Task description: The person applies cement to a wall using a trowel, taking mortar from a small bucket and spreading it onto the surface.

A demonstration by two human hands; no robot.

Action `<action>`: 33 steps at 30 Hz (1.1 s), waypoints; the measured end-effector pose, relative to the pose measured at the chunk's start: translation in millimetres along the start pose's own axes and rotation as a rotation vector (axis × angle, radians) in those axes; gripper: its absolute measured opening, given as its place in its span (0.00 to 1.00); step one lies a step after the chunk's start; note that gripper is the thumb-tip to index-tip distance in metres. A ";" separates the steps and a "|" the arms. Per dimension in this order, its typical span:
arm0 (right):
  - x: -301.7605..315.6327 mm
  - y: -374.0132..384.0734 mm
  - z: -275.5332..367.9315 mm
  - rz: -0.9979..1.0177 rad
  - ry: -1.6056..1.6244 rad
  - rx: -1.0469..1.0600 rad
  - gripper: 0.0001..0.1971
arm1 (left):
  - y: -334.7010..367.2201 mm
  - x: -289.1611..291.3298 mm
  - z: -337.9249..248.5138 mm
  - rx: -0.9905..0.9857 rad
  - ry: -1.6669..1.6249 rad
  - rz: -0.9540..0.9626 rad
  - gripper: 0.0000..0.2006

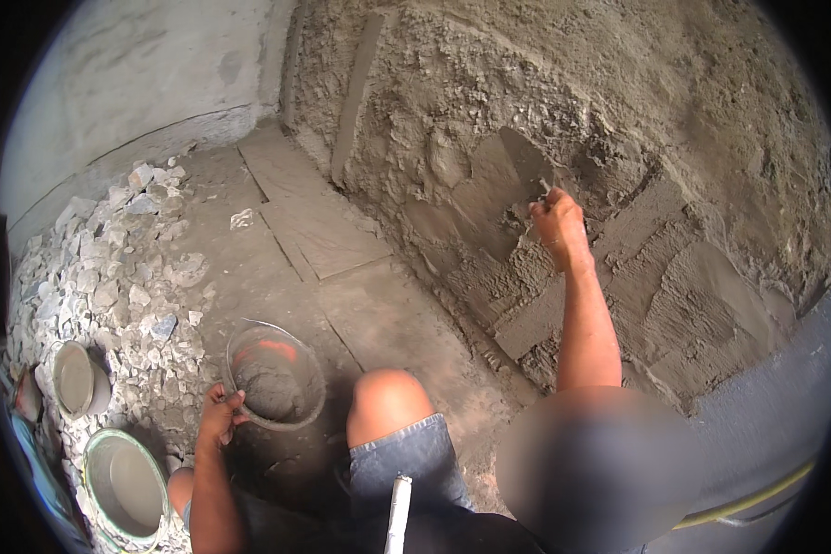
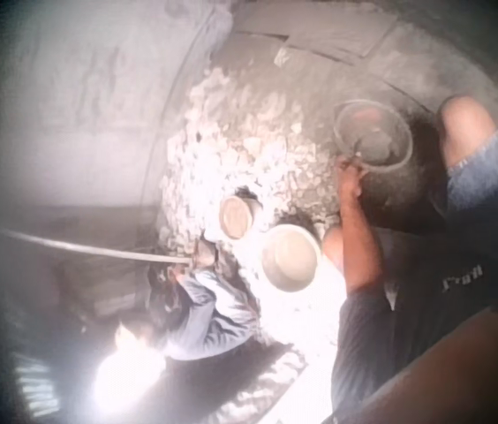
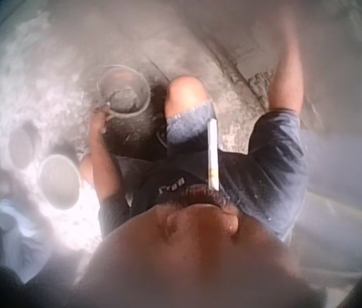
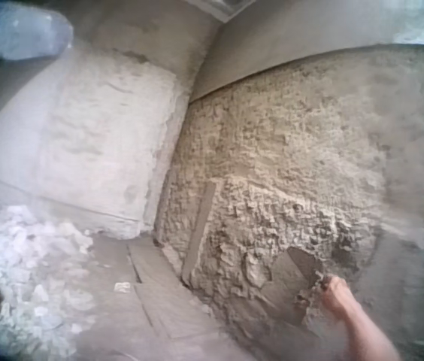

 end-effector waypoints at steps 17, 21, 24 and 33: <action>106.9 -131.5 -57.2 -0.110 -0.016 -0.144 0.10 | -19.6 -13.8 -21.9 0.029 0.047 0.020 0.08; -21.8 -102.1 -42.1 0.116 -0.202 -0.022 0.17 | -11.7 -13.0 -15.2 0.012 0.016 0.020 0.08; -130.6 -79.3 -6.8 0.245 -0.316 0.040 0.18 | -12.2 -6.4 -13.2 0.003 0.022 -0.034 0.09; -213.0 21.0 35.0 0.163 -0.141 -0.073 0.29 | -10.8 -1.7 -7.5 0.018 0.038 -0.076 0.13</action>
Point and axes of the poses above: each hand's wrist, its own y-axis towards the middle knuckle, its own x-axis out of the back of the hand, z = x × y, the point moved 10 cm from there along y, towards the middle knuckle, and after that the axes turned 6 degrees about -z, right-handed, at the moved point
